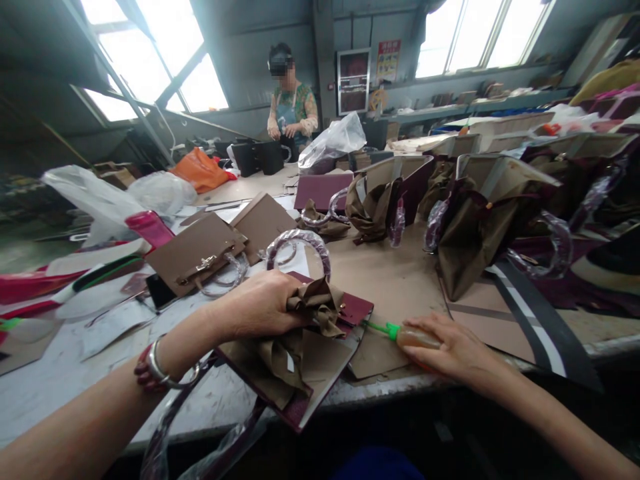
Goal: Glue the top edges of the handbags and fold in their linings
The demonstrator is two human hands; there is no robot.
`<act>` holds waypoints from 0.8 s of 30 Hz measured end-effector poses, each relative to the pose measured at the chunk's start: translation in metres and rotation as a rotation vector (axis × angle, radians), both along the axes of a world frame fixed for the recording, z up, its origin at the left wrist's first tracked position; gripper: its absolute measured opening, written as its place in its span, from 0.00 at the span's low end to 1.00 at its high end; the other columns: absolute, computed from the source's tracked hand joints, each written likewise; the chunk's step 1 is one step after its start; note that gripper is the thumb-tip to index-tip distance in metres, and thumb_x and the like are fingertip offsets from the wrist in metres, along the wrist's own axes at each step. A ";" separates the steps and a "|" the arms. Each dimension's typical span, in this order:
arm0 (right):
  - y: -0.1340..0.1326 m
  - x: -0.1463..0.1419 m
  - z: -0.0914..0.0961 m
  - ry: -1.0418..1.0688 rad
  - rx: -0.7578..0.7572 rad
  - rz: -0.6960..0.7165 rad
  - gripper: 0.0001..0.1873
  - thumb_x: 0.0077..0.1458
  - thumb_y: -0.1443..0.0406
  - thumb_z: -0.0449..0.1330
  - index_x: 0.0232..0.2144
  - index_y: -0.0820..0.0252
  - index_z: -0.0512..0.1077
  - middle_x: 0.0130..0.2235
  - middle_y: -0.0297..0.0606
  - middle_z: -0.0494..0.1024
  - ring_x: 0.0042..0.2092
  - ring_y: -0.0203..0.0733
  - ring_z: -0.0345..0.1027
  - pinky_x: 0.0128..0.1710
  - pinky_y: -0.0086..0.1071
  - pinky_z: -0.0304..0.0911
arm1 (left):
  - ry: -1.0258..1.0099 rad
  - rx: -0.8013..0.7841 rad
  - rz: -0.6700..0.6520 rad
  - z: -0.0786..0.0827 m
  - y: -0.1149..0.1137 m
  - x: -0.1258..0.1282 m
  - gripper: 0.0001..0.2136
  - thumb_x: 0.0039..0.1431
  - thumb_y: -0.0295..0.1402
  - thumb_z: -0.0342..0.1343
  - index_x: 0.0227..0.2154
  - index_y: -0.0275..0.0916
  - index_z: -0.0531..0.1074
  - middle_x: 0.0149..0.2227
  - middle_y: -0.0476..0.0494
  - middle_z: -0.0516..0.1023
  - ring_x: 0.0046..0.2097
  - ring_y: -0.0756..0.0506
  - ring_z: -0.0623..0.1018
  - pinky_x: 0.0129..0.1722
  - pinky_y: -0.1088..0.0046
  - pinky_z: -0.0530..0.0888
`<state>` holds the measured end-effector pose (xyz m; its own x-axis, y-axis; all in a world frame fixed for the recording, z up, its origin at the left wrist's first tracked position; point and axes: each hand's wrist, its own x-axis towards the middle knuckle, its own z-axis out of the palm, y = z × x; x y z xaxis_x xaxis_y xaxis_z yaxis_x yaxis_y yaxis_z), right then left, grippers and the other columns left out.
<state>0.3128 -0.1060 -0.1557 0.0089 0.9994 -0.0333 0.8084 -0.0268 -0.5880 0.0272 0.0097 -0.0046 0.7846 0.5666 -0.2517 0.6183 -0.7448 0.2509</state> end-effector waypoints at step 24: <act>0.003 -0.003 0.004 -0.021 -0.089 0.041 0.24 0.46 0.55 0.57 0.45 0.58 0.74 0.38 0.42 0.73 0.40 0.46 0.69 0.44 0.35 0.62 | -0.052 -0.016 0.009 -0.016 -0.011 -0.015 0.05 0.50 0.32 0.50 0.27 0.38 0.70 0.28 0.49 0.73 0.30 0.51 0.71 0.32 0.79 0.64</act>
